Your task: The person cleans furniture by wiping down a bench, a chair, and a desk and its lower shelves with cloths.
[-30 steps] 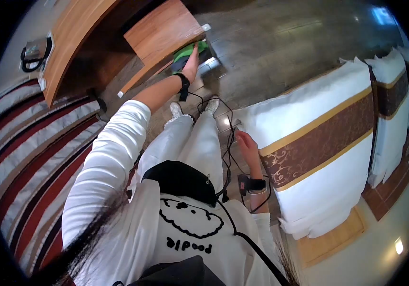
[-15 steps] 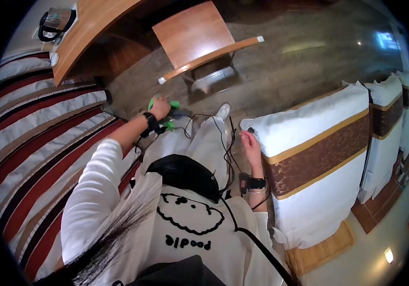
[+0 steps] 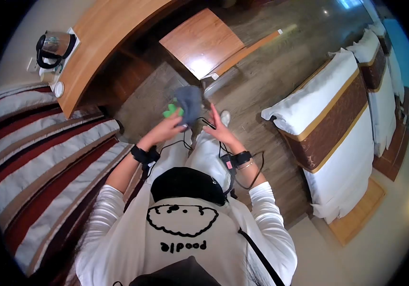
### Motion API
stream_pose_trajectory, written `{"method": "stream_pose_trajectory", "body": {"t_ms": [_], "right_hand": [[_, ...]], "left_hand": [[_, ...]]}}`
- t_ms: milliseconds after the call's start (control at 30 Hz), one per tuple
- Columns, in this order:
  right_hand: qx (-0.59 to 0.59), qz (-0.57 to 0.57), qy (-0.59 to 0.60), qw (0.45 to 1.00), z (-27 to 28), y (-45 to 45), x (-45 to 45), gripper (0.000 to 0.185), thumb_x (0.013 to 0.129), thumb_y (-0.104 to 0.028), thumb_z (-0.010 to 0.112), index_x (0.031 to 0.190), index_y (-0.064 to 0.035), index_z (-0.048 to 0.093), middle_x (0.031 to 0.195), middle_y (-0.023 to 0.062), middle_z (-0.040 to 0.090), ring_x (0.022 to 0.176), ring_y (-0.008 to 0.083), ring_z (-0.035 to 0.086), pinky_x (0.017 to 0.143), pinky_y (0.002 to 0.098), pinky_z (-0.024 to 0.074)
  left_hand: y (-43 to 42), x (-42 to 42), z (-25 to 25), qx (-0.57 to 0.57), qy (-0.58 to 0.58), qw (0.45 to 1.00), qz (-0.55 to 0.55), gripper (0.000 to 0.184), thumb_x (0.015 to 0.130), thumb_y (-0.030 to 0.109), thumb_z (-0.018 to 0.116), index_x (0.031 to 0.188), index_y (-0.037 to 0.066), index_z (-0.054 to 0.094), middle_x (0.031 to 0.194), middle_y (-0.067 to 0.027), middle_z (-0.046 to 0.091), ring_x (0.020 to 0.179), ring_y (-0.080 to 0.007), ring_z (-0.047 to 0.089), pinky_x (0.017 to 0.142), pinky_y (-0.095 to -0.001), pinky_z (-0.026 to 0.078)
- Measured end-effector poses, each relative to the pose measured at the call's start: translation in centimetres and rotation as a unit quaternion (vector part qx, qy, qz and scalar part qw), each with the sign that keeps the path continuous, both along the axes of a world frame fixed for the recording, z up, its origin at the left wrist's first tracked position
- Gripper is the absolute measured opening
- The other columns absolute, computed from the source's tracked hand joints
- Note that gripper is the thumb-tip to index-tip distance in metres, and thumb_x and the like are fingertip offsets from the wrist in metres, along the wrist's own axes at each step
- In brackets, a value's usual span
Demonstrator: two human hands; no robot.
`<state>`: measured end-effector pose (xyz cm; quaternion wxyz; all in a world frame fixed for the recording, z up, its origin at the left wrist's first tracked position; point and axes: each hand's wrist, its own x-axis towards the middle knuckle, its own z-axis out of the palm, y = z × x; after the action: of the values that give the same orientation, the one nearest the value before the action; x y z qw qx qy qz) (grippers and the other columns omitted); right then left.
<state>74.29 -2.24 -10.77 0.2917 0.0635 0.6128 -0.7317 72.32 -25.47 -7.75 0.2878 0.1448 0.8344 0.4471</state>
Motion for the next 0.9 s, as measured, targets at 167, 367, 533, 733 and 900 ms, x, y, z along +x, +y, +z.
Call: {"method": "stream_pose_trajectory", "body": {"t_ms": [167,367,533,733,900], "right_hand": [[-0.155,-0.139,-0.166,0.964,-2.2,-1.6,2.1,0.024,0.089,-0.017,0.044,0.109,-0.004,0.047,0.095,0.0044,0.057,0.082,0.0113,0.055,0.071,0.0246,0.045],[-0.097,-0.255,-0.077,0.959,0.0,-1.0,1.9,0.025,0.086,-0.018,0.05,0.103,0.0002,0.051,0.095,0.0045,0.058,0.08,0.0117,0.055,0.072,0.025,0.0455],[0.096,-0.339,0.043,0.935,2.9,-0.5,0.1,0.025,0.082,-0.017,0.056,0.099,0.0003,0.053,0.087,0.0034,0.058,0.078,0.0111,0.053,0.073,0.0249,0.0432],[0.309,-0.463,0.284,0.781,3.5,-1.9,-5.0,0.033,0.073,-0.013,0.064,0.097,0.0058,0.052,0.107,0.0149,0.043,0.096,0.0242,0.045,0.082,0.0314,0.0359],[0.57,-0.27,0.332,0.702,-3.3,-5.2,-8.4,0.051,0.054,-0.006,0.067,0.104,-0.0089,0.056,0.097,0.0187,0.04,0.091,0.0362,0.044,0.08,0.0377,0.0396]], "left_hand": [[2.8,0.1,0.9,0.126,0.027,0.979,-0.155,0.042,0.082,0.024,0.053,0.114,0.0,0.043,0.131,-0.0257,0.029,0.12,-0.0359,0.031,0.098,-0.0351,0.029],[3.8,-3.5,2.0,0.159,-0.036,0.957,-0.239,0.043,0.082,0.024,0.054,0.114,-0.001,0.043,0.116,-0.0193,0.047,0.106,-0.0346,0.045,0.091,-0.0355,0.036],[1.2,-6.6,1.5,0.217,-0.02,0.964,-0.152,0.037,0.082,0.014,0.05,0.118,0.005,0.046,0.111,-0.0144,0.053,0.097,-0.028,0.052,0.083,-0.0341,0.041],[-5.0,-11.9,-2.0,0.114,0.043,0.99,-0.072,0.032,0.081,0.014,0.051,0.112,0.007,0.052,0.106,-0.0137,0.056,0.092,-0.0262,0.055,0.08,-0.0322,0.043],[-9.3,-15.8,-4.5,0.103,0.028,0.98,-0.167,0.03,0.083,0.013,0.051,0.112,0.007,0.052,0.102,-0.0147,0.056,0.086,-0.0269,0.055,0.075,-0.0325,0.043]]}}
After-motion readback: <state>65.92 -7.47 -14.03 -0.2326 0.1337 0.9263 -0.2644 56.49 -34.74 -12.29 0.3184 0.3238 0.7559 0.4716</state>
